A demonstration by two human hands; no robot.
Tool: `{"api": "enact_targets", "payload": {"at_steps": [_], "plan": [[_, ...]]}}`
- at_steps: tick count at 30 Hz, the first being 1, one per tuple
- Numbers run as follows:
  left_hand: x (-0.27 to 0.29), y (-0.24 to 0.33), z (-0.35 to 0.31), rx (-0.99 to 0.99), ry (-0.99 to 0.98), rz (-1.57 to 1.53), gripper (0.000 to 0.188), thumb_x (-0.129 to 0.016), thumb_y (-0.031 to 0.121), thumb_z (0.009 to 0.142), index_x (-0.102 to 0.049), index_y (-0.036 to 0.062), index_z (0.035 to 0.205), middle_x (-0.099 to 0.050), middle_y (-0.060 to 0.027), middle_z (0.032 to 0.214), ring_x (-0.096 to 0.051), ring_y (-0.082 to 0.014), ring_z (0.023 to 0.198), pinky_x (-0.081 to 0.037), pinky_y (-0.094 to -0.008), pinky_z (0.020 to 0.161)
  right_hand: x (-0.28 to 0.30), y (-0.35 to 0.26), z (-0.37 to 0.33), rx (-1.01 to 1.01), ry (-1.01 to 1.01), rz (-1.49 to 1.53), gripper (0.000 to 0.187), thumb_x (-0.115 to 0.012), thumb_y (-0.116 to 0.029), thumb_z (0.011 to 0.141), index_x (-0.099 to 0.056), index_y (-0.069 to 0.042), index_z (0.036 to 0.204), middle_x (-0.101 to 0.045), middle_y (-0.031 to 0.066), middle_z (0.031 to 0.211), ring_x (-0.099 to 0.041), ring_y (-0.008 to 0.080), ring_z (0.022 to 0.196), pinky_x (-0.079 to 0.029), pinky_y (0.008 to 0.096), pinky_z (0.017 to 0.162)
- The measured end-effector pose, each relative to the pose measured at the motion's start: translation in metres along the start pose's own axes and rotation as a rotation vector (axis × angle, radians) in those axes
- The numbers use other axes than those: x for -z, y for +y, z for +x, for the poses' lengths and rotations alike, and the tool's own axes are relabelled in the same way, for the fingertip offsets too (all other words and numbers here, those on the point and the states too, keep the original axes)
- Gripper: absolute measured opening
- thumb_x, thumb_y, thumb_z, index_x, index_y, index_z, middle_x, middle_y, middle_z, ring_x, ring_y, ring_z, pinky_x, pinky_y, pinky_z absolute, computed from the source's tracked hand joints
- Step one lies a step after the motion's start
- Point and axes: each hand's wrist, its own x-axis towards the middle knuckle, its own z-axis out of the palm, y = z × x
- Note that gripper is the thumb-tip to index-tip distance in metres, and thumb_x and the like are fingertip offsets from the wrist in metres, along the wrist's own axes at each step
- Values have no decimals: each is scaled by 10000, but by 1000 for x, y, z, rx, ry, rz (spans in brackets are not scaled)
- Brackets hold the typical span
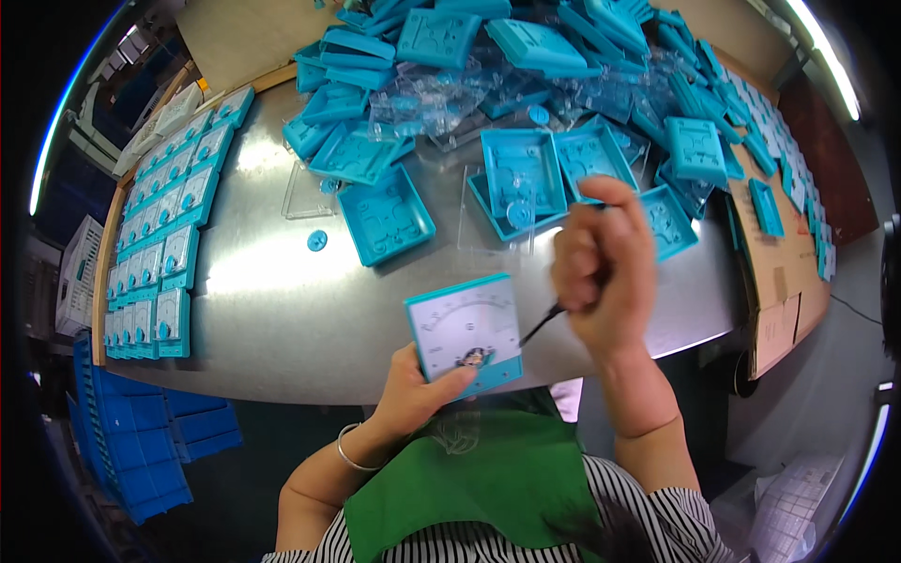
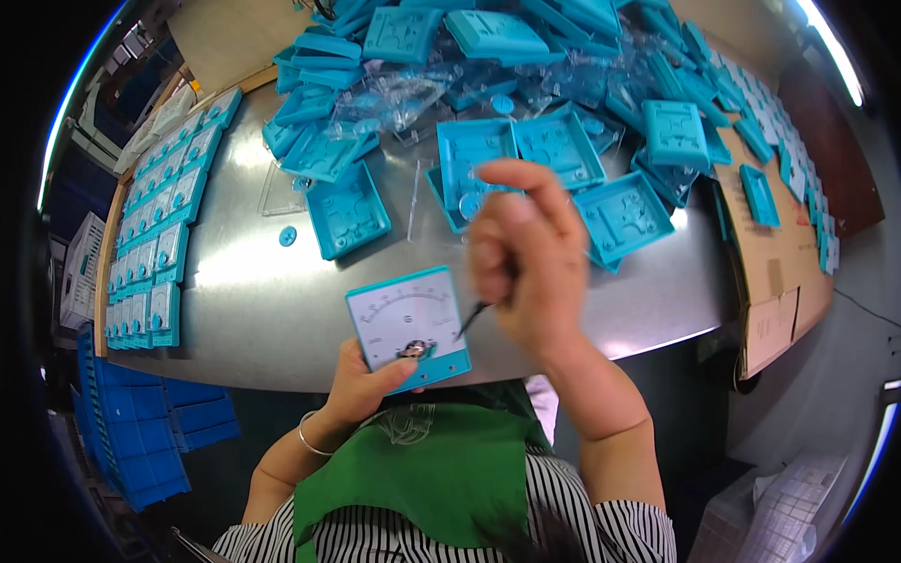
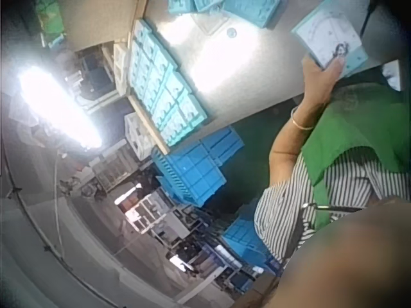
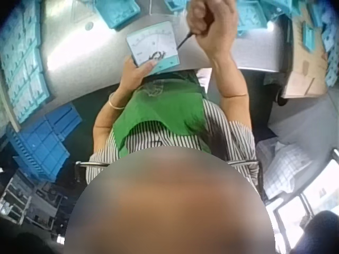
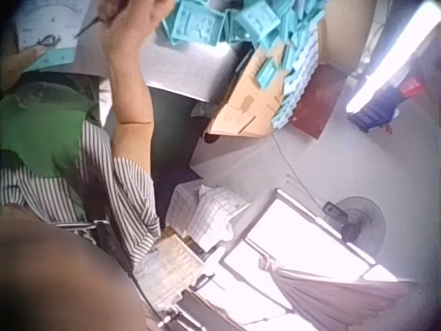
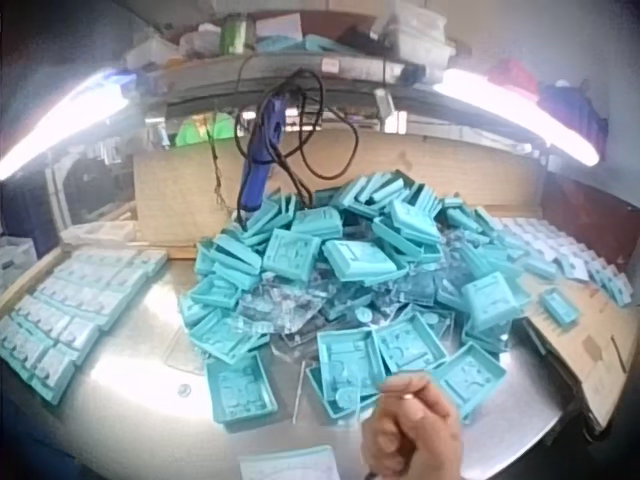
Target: Assembling analog galvanometer components by fitting clear plastic covers and adjustment knobs onto meter cases.
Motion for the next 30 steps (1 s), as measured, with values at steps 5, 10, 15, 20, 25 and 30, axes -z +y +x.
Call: {"api": "enact_targets", "payload": {"at_steps": [5, 10, 15, 20, 25, 30], "plan": [[11, 15, -1, 169, 63, -434, 395, -698, 103, 801, -538, 0, 1147, -635, -99, 1023, -633, -184, 865, -547, -344, 681, 56, 10, 24, 366, -427, -1470, 332, -734, -165, 756, -617, -40, 1040, -581, 102, 993, -612, 236, 732, -499, 320, 610], [12, 15, 3, 154, 61, -497, 430, -693, 145, 811, -507, 5, 1172, -611, -103, 1052, -635, -206, 850, -555, -346, 601, 73, 37, 27, 467, -518, -1719, 283, -726, -129, 744, -633, -41, 997, -563, 111, 1076, -623, 277, 801, -517, 350, 661], [16, 13, 1, 148, 91, -487, 449, -699, 148, 808, -495, 4, 1181, -607, -107, 1058, -634, -208, 855, -555, -341, 598, 59, 19, 23, 530, -319, -1449, 173, -692, -44, 780, -636, -27, 943, -630, 92, 865, -614, 196, 625, -466, 278, 485], [18, 12, -1, 86, 120, -460, 452, -696, 143, 811, -487, -4, 1184, -609, -109, 1052, -636, -209, 850, -556, -341, 587, 82, -27, -18, -486, -79, -538, 166, -638, -101, 862, -621, 17, 978, -648, 114, 829, -557, 112, 492, -344, 207, 376], [12, 13, 1, 154, 91, -443, 437, -692, 132, 811, -492, -6, 1175, -614, -113, 1039, -639, -207, 837, -556, -339, 577, 109, -19, -40, -552, -86, -1066, 265, -635, -160, 865, -620, 26, 1053, -641, 101, 820, -607, 106, 584, -387, 207, 425], [5, 13, 3, 168, 89, -424, 430, -692, 133, 809, -501, -10, 1167, -618, -111, 1016, -639, -204, 826, -555, -337, 576, 86, -27, -36, -3, -392, -1551, 470, -741, -111, 734, -590, -68, 1178, -560, 132, 1170, -640, 185, 727, -495, 280, 601]]}}
